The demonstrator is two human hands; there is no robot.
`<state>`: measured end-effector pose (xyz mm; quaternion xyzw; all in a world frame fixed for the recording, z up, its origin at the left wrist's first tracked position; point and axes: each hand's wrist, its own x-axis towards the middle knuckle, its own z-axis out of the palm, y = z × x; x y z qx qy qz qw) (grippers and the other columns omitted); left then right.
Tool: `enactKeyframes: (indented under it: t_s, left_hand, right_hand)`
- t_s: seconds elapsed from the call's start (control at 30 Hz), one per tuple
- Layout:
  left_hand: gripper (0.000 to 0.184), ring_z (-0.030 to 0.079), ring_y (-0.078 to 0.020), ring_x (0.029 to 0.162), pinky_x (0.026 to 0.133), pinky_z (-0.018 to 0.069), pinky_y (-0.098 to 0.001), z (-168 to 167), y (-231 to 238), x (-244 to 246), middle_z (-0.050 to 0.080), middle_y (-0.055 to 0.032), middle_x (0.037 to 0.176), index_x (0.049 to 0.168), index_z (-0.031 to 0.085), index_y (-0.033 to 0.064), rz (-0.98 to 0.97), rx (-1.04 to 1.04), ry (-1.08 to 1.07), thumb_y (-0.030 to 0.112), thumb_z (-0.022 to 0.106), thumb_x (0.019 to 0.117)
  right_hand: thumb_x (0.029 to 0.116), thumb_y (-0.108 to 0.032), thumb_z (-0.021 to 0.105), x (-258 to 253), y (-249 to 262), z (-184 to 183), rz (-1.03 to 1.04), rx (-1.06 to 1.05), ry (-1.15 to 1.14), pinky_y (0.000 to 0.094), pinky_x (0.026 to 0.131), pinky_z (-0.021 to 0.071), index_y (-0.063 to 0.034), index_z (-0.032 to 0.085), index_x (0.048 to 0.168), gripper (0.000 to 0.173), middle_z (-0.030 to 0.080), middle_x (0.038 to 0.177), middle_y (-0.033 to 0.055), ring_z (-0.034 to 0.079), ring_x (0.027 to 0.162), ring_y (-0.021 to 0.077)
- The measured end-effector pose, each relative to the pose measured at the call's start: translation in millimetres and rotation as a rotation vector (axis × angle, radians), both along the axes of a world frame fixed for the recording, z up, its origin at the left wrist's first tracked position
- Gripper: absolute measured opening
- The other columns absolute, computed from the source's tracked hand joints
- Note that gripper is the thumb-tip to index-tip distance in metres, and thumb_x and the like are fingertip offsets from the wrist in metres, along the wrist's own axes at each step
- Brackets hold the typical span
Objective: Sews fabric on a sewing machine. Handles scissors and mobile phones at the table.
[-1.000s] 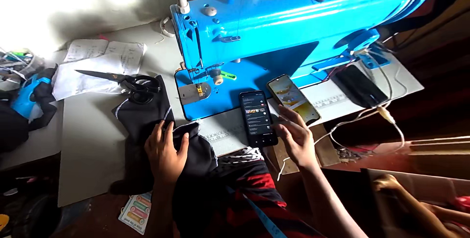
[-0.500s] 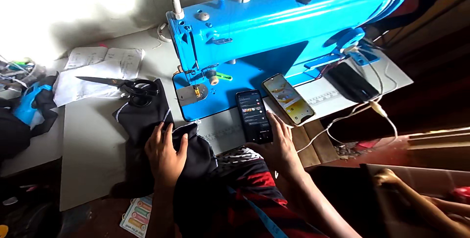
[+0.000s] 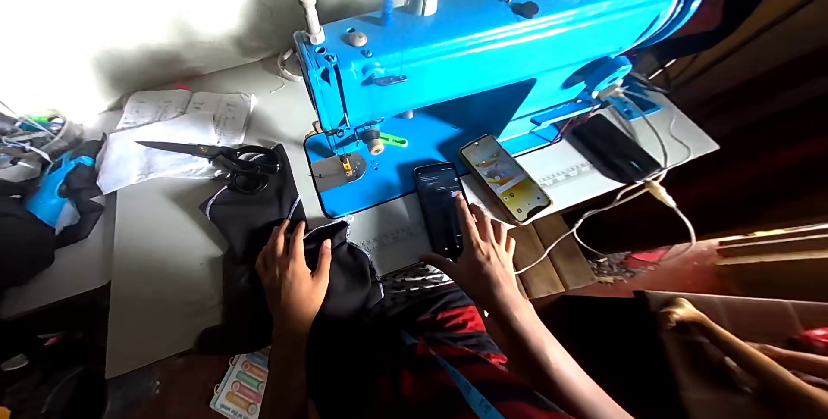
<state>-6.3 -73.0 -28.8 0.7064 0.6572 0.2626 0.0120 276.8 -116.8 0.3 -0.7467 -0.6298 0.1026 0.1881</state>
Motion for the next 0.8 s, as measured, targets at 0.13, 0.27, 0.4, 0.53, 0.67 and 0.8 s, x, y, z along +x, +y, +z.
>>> enactKeyframes:
  t_s: [0.13, 0.27, 0.4, 0.53, 0.67, 0.8]
  left_hand:
    - [0.060, 0.054, -0.0443, 0.133, 0.110, 0.0354, -0.0640, -2.9, 0.3, -1.0, 0.059, -0.0243, 0.142, 0.132, 0.067, 0.0048, -0.006, 0.011, -0.007, 0.052, 0.050, 0.0989]
    - [0.060, 0.053, -0.0445, 0.134, 0.110, 0.0352, -0.0644, -3.3, 0.8, -1.2, 0.058, -0.0250, 0.143, 0.133, 0.066, 0.0042, -0.020, 0.018, -0.010, 0.051, 0.050, 0.0989]
    - [0.060, 0.052, -0.0460, 0.134, 0.110, 0.0345, -0.0645, -3.4, -0.3, -0.5, 0.057, -0.0260, 0.143, 0.133, 0.065, 0.0029, -0.026, 0.022, -0.020, 0.050, 0.050, 0.0992]
    - [0.060, 0.050, -0.0476, 0.136, 0.111, 0.0326, -0.0651, -3.5, 0.4, -0.5, 0.057, -0.0263, 0.144, 0.133, 0.065, 0.0028, -0.031, 0.023, -0.023, 0.050, 0.050, 0.0992]
    - [0.060, 0.051, -0.0481, 0.135, 0.111, 0.0327, -0.0656, -4.3, 0.1, -0.7, 0.056, -0.0276, 0.143, 0.133, 0.065, 0.0020, -0.031, 0.024, -0.024, 0.049, 0.051, 0.0992]
    - [0.059, 0.050, -0.0493, 0.135, 0.111, 0.0324, -0.0669, -3.8, 1.5, -2.0, 0.055, -0.0279, 0.144, 0.133, 0.065, 0.0015, -0.042, 0.017, -0.025, 0.048, 0.051, 0.0990]
  right_hand:
    - [0.0792, -0.059, 0.078, 1.8, 0.8, 4.1, -0.012, -0.008, 0.010, 0.0707, 0.092, 0.0418, -0.0068, 0.039, 0.158, 0.102, 0.051, 0.147, 0.0285, 0.051, 0.127, 0.0545]
    - [0.0799, -0.047, 0.081, 14.3, 1.4, 19.0, -0.057, -0.096, 0.243, 0.0691, 0.102, 0.0379, -0.0046, 0.032, 0.160, 0.103, 0.051, 0.149, 0.0247, 0.046, 0.135, 0.0502]
    - [0.0845, -0.028, 0.072, 41.9, -4.0, 39.4, -0.060, -0.125, 0.959, 0.0271, 0.084, 0.0571, -0.0051, 0.022, 0.160, 0.094, 0.066, 0.125, 0.0090, 0.068, 0.099, 0.0102]
    - [0.0813, -0.025, 0.067, 75.8, -20.6, 37.4, -0.069, -0.056, 1.350, 0.0258, 0.085, 0.0572, -0.0049, 0.026, 0.157, 0.089, 0.068, 0.123, 0.0080, 0.069, 0.100, 0.0109]
    - [0.0798, -0.025, 0.069, 110.8, -42.0, 44.5, -0.155, 0.109, 1.110, 0.0244, 0.085, 0.0576, -0.0075, 0.026, 0.158, 0.091, 0.067, 0.123, 0.0020, 0.068, 0.101, 0.0070]
    - [0.0789, -0.027, 0.073, 138.5, -43.9, 33.3, -0.338, 0.218, 0.837, 0.0277, 0.085, 0.0570, -0.0107, 0.021, 0.161, 0.099, 0.063, 0.129, 0.0104, 0.067, 0.104, 0.0113]
